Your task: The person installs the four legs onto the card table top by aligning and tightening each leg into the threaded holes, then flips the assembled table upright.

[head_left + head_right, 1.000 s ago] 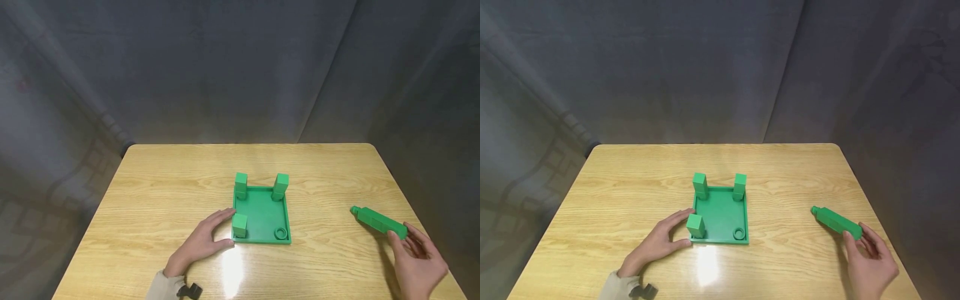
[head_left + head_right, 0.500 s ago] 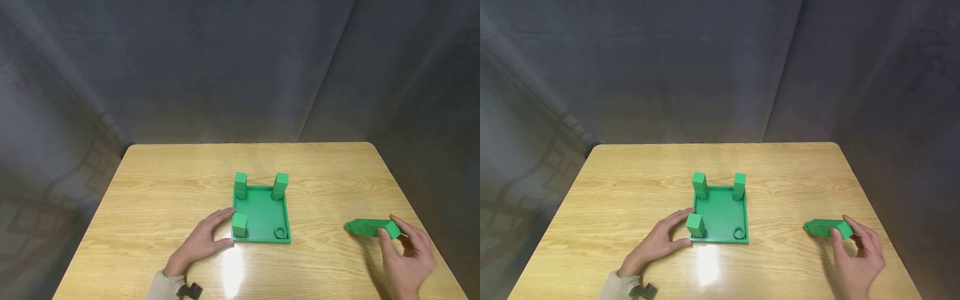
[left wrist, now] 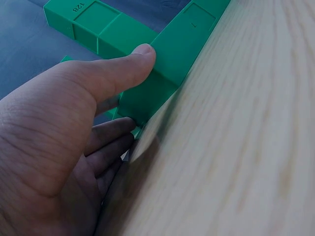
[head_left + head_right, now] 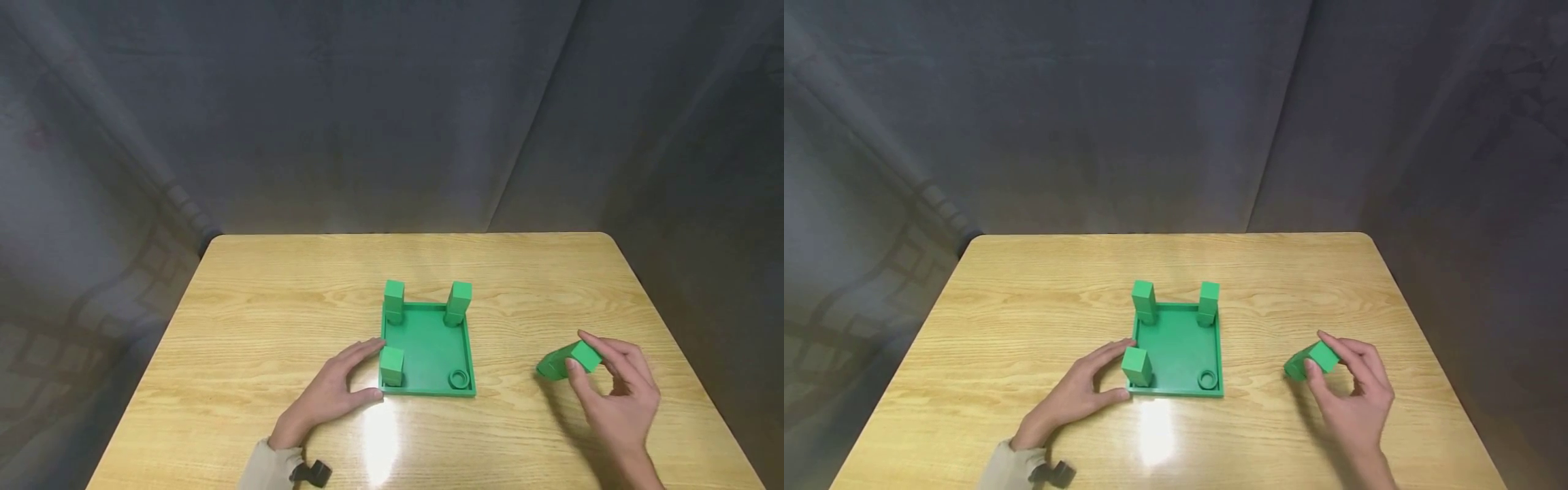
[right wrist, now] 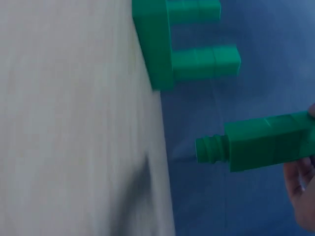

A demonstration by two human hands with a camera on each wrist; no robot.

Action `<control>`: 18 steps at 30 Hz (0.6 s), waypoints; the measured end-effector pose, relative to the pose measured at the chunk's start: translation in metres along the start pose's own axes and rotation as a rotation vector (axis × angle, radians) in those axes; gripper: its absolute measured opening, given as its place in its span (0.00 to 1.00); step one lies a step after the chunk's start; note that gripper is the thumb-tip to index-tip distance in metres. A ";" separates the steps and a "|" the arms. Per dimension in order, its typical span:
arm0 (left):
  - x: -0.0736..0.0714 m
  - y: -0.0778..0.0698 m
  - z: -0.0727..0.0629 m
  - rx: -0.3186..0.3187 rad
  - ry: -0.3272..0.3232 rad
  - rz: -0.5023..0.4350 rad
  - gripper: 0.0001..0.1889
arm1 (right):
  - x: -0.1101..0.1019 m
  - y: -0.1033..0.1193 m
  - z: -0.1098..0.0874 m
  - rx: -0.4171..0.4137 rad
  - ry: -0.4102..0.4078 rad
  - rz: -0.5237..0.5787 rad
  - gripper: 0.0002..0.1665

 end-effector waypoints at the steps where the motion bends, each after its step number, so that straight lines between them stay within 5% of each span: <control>1: 0.000 0.000 0.000 0.000 -0.001 0.000 0.45 | 0.006 0.002 0.001 -0.013 0.020 0.018 0.19; 8: 0.000 0.000 -0.001 -0.015 -0.001 0.002 0.46 | 0.043 0.010 0.005 -0.091 0.166 0.132 0.28; 18: 0.001 0.002 0.000 -0.012 0.004 -0.002 0.46 | 0.073 0.016 0.000 -0.164 0.271 0.136 0.30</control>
Point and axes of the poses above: each hand's wrist, its own z-axis towards the middle knuckle, its own x-axis out of the palm, y = z × x, the point moved 1 cm from there along z, towards the middle knuckle, and after that the axes turned 1 degree about z, right-handed, at the moved point
